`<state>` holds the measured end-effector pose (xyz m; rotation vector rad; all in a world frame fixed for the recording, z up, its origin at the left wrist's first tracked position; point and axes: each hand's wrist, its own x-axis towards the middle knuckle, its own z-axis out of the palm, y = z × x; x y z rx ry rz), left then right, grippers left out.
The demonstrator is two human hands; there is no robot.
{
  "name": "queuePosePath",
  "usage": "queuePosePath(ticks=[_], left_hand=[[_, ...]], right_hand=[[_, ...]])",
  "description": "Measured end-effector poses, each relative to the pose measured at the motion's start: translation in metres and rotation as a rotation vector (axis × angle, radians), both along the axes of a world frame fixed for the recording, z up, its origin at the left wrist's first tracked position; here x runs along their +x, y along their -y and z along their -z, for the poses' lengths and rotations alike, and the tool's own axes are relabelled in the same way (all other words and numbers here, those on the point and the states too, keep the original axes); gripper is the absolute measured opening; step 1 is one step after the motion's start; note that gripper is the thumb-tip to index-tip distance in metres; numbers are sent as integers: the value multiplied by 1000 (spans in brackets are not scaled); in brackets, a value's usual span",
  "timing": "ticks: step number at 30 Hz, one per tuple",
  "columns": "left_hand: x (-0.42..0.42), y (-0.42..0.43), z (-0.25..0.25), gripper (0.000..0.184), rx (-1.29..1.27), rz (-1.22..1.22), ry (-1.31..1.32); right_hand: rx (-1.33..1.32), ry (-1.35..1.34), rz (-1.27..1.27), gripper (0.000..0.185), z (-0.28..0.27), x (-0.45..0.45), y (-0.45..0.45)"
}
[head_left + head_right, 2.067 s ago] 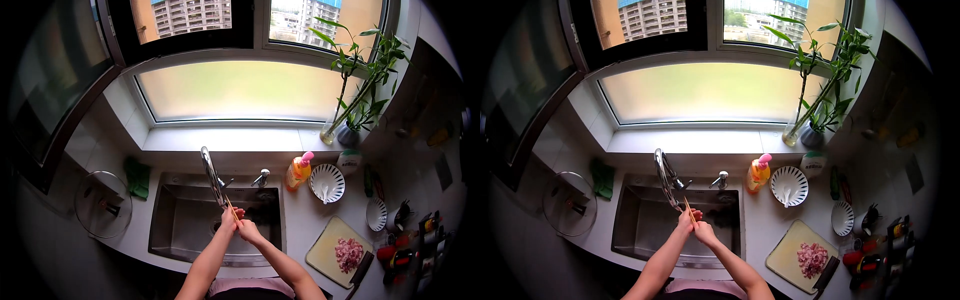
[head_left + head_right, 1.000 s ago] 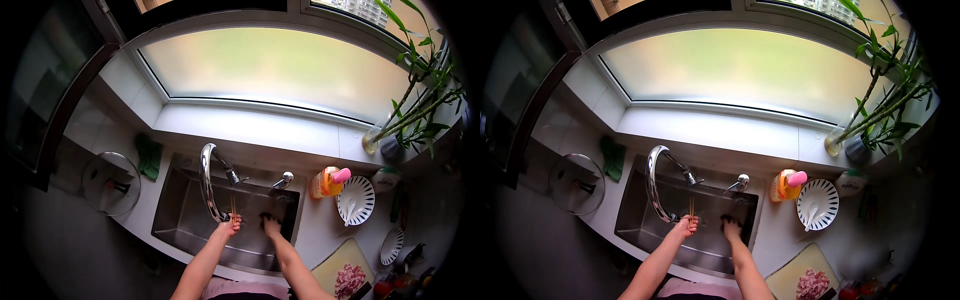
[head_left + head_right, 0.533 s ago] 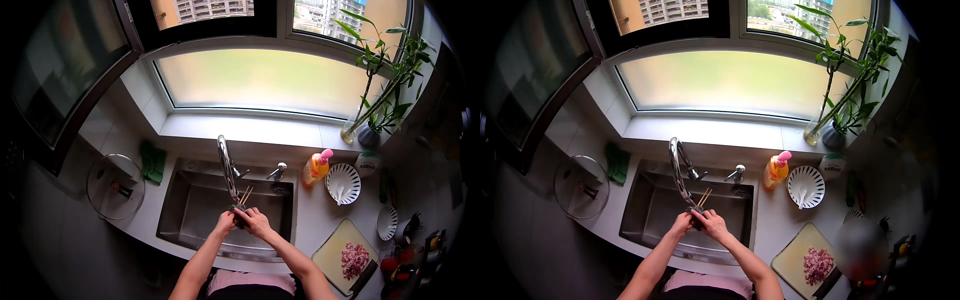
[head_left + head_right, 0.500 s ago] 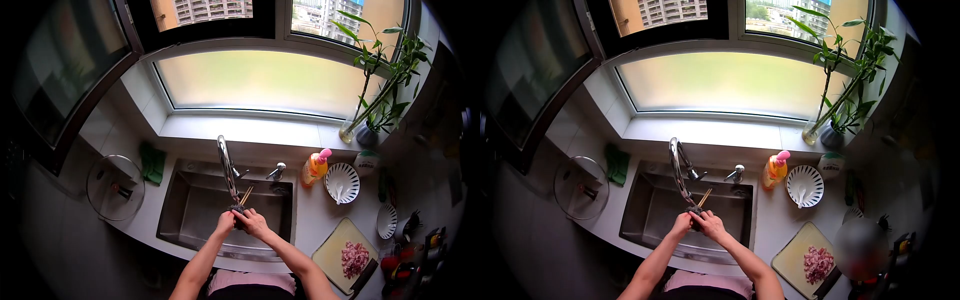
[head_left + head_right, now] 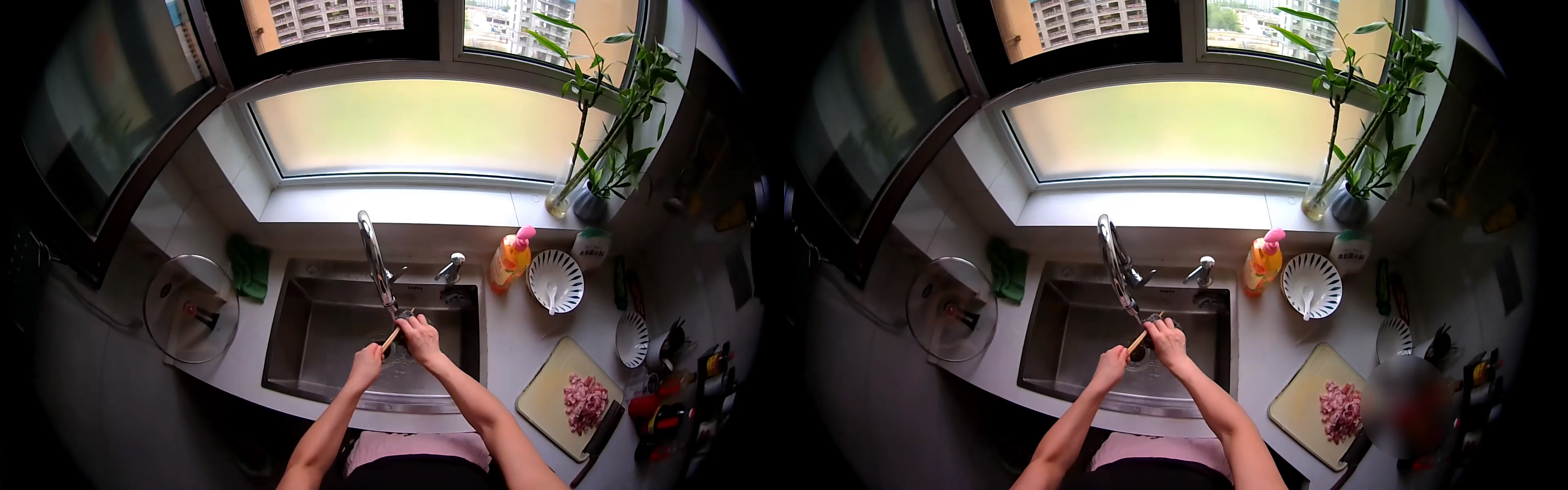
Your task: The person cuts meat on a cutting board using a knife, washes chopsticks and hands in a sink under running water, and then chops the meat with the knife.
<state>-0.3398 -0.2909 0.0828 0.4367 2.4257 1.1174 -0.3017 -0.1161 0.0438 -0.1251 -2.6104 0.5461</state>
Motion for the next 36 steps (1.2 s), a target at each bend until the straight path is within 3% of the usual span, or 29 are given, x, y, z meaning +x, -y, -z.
queuePosePath(ticks=[2,5,8,12,16,22,26,28,32,36], left_hand=[[-4,-1,11,31,-2,15,-34],[-14,-6,26,31,42,-43,-95],[-17,1,30,31,-29,36,-120],[-12,-1,21,32,-67,107,-71],[-20,-14,28,32,-144,33,-143],[-12,-3,19,32,-222,140,-140],[-20,-12,21,31,-270,116,-235],[-20,-11,19,31,-301,116,-246],[-8,1,0,34,-314,165,-189],[-21,6,36,29,-227,47,-106]], right_hand=[[-4,19,66,31,4,-2,8],[-24,-66,-76,35,-1,8,49],[-25,-41,-62,32,5,4,28],[30,94,116,30,15,-4,5],[-18,14,-12,31,8,7,49],[57,128,145,25,22,-6,-8],[15,91,42,26,12,5,55],[-14,15,47,25,14,4,42],[-36,250,302,21,41,-4,-29],[-120,198,371,51,22,18,-52]])
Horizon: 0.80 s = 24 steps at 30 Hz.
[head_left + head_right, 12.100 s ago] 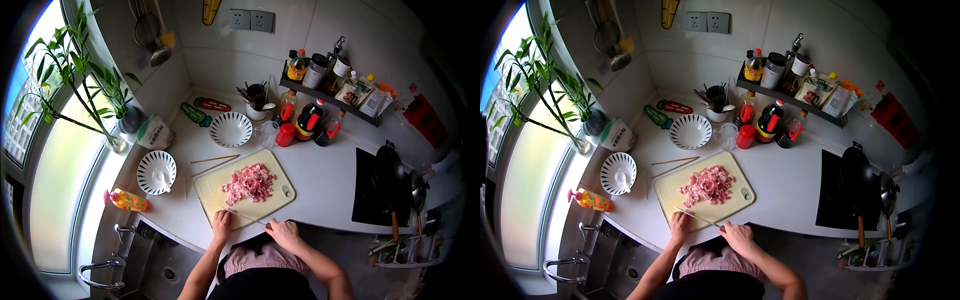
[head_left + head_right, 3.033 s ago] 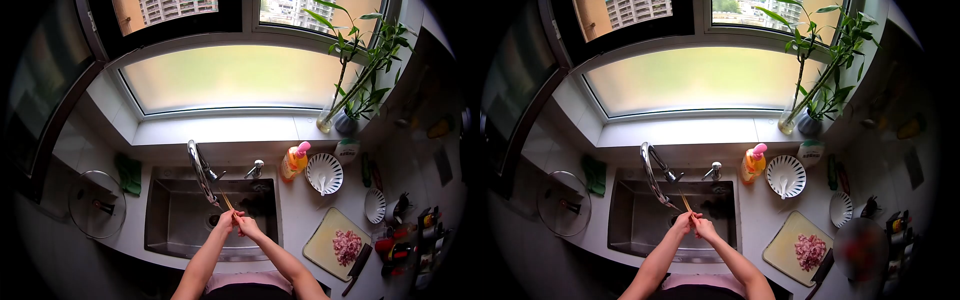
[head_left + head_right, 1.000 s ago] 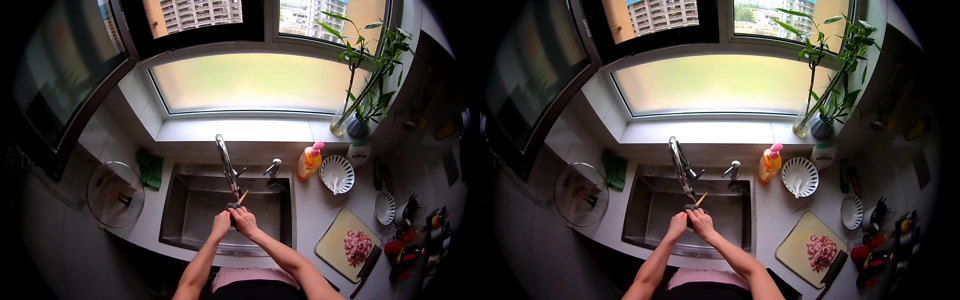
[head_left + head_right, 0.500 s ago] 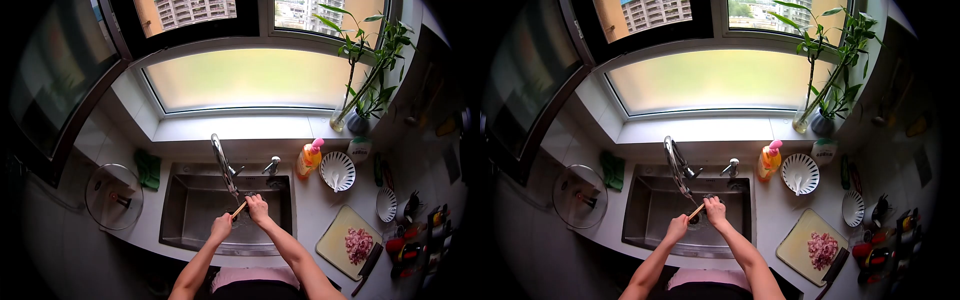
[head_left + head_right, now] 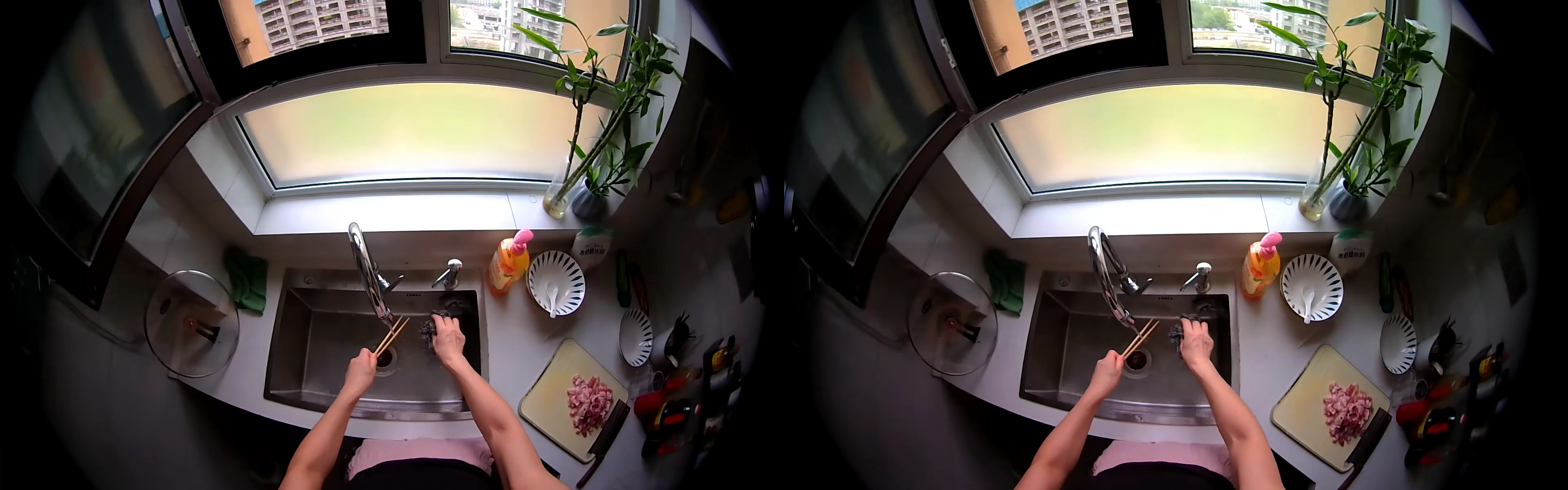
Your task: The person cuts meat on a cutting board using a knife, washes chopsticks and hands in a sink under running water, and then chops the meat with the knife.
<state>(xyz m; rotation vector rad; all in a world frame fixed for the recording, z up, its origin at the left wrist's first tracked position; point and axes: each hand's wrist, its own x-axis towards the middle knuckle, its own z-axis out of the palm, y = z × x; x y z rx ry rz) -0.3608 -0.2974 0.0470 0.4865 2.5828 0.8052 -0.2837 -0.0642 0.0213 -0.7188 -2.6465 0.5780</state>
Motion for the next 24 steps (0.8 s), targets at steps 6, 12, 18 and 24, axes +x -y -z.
queuePosePath(ticks=[6,12,18,24], left_hand=[[-12,-14,26,23,320,-151,162],[6,-18,2,23,248,-94,121],[2,-22,4,21,302,-100,26],[6,-8,-24,21,218,-11,110]], right_hand=[[-49,-172,-383,62,-45,14,66],[156,-149,-423,32,-7,-6,63],[232,-146,-472,9,-19,-11,86],[241,-39,-293,10,-3,-24,33]])
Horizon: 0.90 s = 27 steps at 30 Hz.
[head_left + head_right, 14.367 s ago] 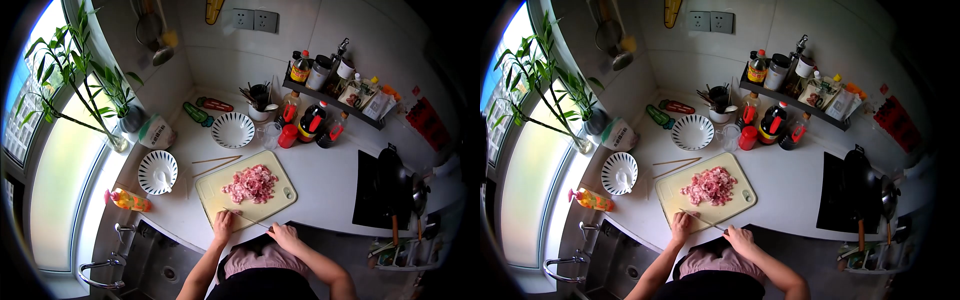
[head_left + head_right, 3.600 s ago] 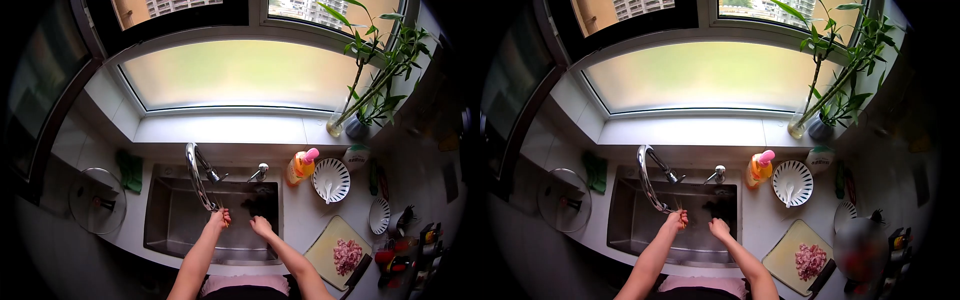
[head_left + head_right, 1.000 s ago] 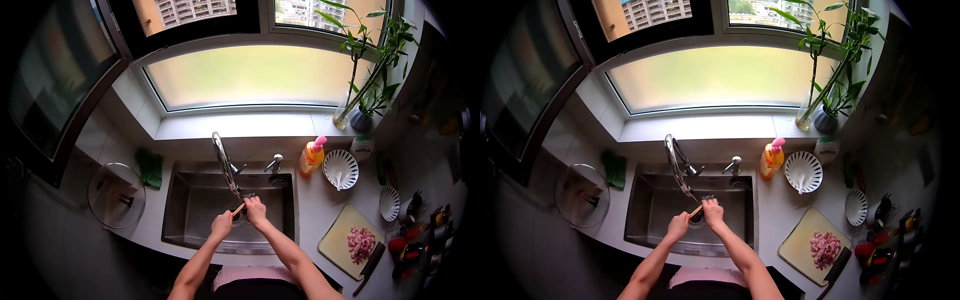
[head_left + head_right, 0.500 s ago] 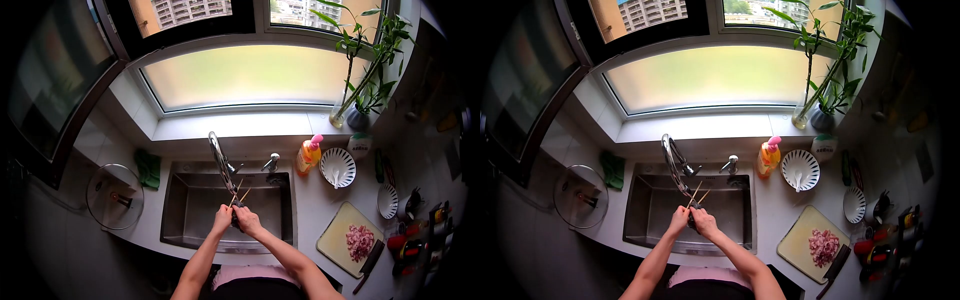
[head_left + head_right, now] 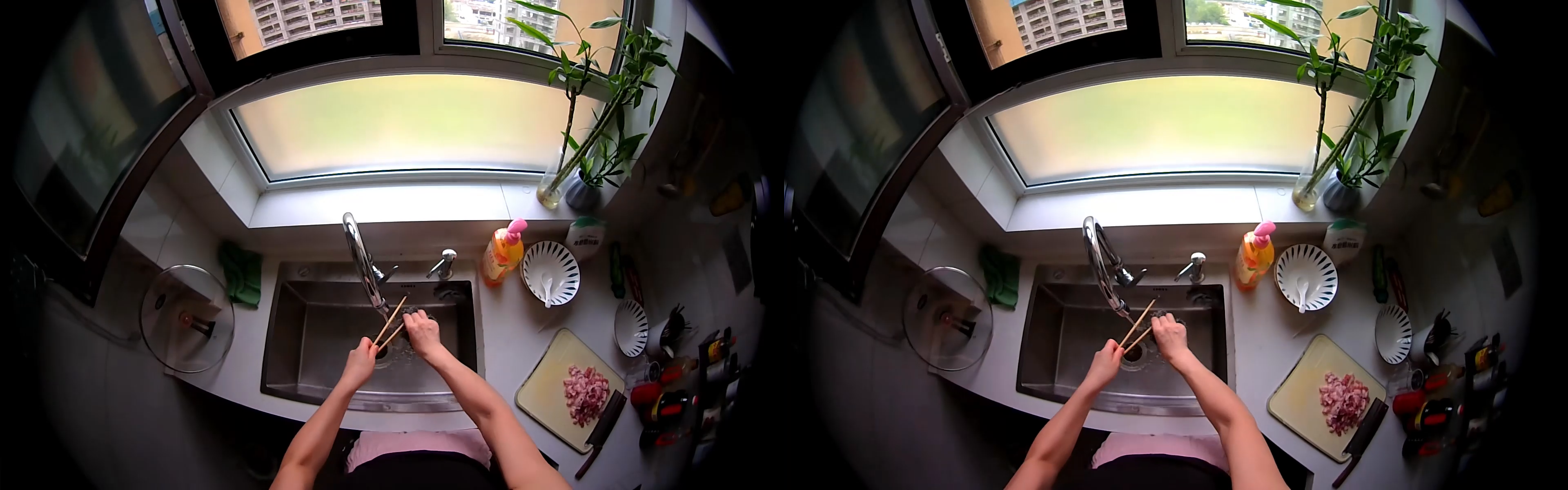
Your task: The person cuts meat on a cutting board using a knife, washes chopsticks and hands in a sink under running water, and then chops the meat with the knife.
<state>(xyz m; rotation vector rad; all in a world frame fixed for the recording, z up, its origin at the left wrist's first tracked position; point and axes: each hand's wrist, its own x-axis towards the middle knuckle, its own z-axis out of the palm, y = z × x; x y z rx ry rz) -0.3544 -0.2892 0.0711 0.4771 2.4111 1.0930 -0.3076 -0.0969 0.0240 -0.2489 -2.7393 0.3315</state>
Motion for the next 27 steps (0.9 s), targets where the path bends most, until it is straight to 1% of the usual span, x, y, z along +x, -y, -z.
queuePosePath(ticks=[2,3,4,5,6,8,9,10,12,13,14,15,16,17,18,19,20,22,23,24,26,27], left_hand=[[2,1,-4,20,41,10,-12],[0,-1,0,20,45,9,-13],[-6,-4,9,20,17,27,-53],[-9,-4,14,20,-14,43,-95],[-10,-4,13,20,-14,41,-100],[-6,3,13,21,-160,120,-136],[-4,6,7,22,-186,143,-145],[-1,9,-3,22,-190,144,-144],[1,11,-21,21,-255,136,-97],[-1,15,-21,21,-256,127,-97],[-6,19,-20,21,-317,114,-107],[-11,20,-18,21,-375,106,-118],[-14,20,-15,21,-373,106,-117],[-16,19,-12,21,-369,121,-149],[-17,16,-9,21,-365,139,-183],[-18,12,-6,22,-361,160,-194],[-18,7,-2,22,-363,164,-195],[-17,2,9,24,-322,188,-245],[-20,4,15,25,-230,172,-207],[-19,5,13,25,-230,172,-209],[-16,9,8,26,-121,190,-156],[-13,12,6,26,-124,187,-153]], right_hand=[[21,29,5,9,-1,0,3],[15,-18,-31,8,-5,2,15],[10,-67,-67,8,-6,5,33],[-7,-62,-120,8,-13,12,51],[-42,-33,-97,11,-10,16,59],[-90,-79,-104,13,-1,16,47],[-72,-30,-40,13,13,14,35],[-128,16,31,14,23,14,18],[-139,158,175,17,37,18,-16],[-117,160,231,13,37,20,-30],[-89,130,240,17,37,24,-37],[-96,43,200,22,27,25,-32],[-102,-40,163,26,12,27,-22],[-110,-72,56,37,-2,27,-9],[-179,-95,-57,46,-19,27,8],[-161,-97,-145,47,-30,26,23],[-135,-140,-206,46,-34,25,37],[-133,-125,-218,42,-31,22,57],[-134,-126,-218,42,-31,21,57],[-133,-152,-232,39,-30,20,56],[-134,-177,-248,37,-29,15,53],[-118,-175,-266,34,-27,13,48]])
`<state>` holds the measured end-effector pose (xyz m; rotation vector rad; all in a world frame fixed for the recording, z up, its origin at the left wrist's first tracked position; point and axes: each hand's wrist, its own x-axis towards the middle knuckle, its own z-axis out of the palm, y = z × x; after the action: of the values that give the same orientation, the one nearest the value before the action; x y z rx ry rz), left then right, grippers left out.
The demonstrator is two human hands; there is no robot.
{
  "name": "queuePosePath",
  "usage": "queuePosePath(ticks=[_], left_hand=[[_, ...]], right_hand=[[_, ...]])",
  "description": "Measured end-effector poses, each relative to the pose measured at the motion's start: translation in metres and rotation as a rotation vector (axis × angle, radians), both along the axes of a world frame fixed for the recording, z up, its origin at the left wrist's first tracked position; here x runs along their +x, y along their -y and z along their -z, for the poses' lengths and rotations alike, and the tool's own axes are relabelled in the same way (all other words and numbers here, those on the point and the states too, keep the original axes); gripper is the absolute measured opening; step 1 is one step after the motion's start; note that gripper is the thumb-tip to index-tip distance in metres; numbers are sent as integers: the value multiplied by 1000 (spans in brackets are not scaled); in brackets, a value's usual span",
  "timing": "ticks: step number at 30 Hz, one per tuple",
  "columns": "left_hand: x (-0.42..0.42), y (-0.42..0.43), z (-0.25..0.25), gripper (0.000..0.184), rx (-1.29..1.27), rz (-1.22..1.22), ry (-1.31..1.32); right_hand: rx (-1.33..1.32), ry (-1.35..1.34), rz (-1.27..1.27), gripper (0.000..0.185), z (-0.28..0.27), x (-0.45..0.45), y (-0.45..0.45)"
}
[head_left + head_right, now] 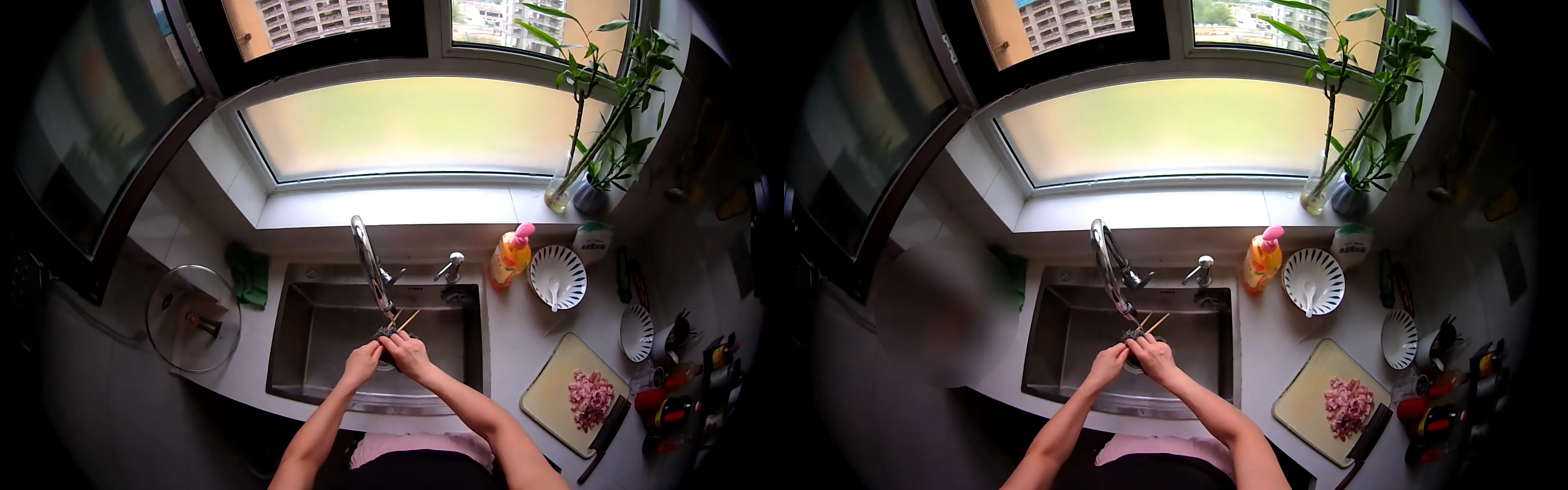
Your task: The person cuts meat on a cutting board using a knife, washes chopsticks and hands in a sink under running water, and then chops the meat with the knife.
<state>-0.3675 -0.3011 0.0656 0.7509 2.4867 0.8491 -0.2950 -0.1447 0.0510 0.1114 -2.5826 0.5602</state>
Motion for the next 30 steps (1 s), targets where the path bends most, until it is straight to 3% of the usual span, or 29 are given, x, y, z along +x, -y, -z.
queuePosePath(ticks=[3,5,10,12,18,23,27,30], left_hand=[[8,2,-15,27,-9,-44,49],[19,6,-26,28,-59,-40,-50],[7,-2,1,31,87,-75,-103],[4,4,0,34,198,-102,140],[3,15,1,38,231,-171,372],[3,13,-23,35,173,-134,298],[3,16,-22,35,149,-127,308],[2,10,-7,36,189,-136,281]], right_hand=[[27,81,158,27,17,-10,-29],[22,80,225,23,25,-12,-47],[18,-3,50,18,12,-5,13],[9,-36,47,18,12,-9,2],[59,35,165,20,17,-16,-23],[26,-15,48,22,11,-9,-2],[69,102,243,17,20,-21,-38],[72,-18,97,17,15,-18,0]])
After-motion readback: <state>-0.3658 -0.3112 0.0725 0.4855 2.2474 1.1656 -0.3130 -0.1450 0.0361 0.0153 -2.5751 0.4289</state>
